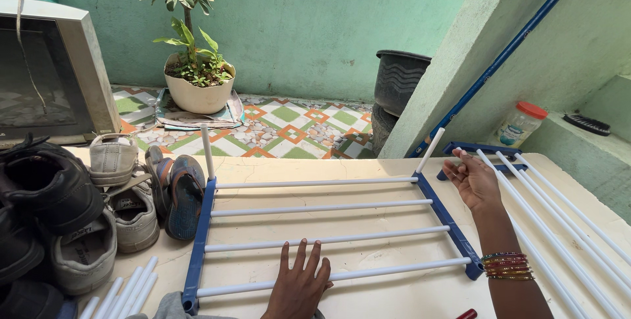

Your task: The person assembles a white and blue plastic drying rack on a tiled floor. They wipe the frame with a grey cloth, use a brush to clean the joints, and insert white plastic rods into the blue side rails one by one. The person wipes each rod before inserting it into the rack structure.

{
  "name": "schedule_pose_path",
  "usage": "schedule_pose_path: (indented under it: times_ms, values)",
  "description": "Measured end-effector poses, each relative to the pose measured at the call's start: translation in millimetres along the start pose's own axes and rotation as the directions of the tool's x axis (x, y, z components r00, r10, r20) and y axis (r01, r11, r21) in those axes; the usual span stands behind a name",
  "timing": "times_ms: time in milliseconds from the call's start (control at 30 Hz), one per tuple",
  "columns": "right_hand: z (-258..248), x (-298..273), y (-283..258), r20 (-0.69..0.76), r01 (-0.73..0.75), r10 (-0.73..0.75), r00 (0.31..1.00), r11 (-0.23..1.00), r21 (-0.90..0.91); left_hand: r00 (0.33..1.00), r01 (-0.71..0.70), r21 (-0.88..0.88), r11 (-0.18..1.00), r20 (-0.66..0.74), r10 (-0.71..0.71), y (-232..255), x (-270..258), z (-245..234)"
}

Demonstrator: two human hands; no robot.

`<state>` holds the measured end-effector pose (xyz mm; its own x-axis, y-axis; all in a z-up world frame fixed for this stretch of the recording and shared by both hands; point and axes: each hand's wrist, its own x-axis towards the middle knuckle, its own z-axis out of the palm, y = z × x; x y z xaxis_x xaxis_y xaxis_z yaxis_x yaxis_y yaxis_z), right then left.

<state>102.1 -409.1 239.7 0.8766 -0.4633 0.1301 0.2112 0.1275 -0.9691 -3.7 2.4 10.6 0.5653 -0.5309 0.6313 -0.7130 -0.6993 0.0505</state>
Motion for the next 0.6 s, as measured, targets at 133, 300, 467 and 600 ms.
schedule_pose_path:
  times_ms: [133,300,467,600]
  values:
    - [7.2,40.0,11.1,0.038,0.289,-0.303,0.952,0.853,-0.435,0.999,0.008,-0.015,1.0,0.033,-0.008,-0.4,0.1,1.7]
    - [18.5,56.0,-3.1,-0.097,-0.023,0.019,0.995,0.999,-0.036,1.0,-0.013,-0.018,1.0,-0.019,0.013,-1.5,-1.5,4.3]
    - [-3.9,86.5,27.3,0.297,-0.101,-0.068,0.952,0.849,0.518,1.0,-0.002,-0.015,1.0,0.016,0.002,-1.7,-0.9,3.6]
    - [-9.6,91.4,36.9,0.011,0.168,-0.176,0.984,0.955,0.244,1.0,-0.004,-0.003,1.0,-0.011,0.004,-0.5,-1.9,2.0]
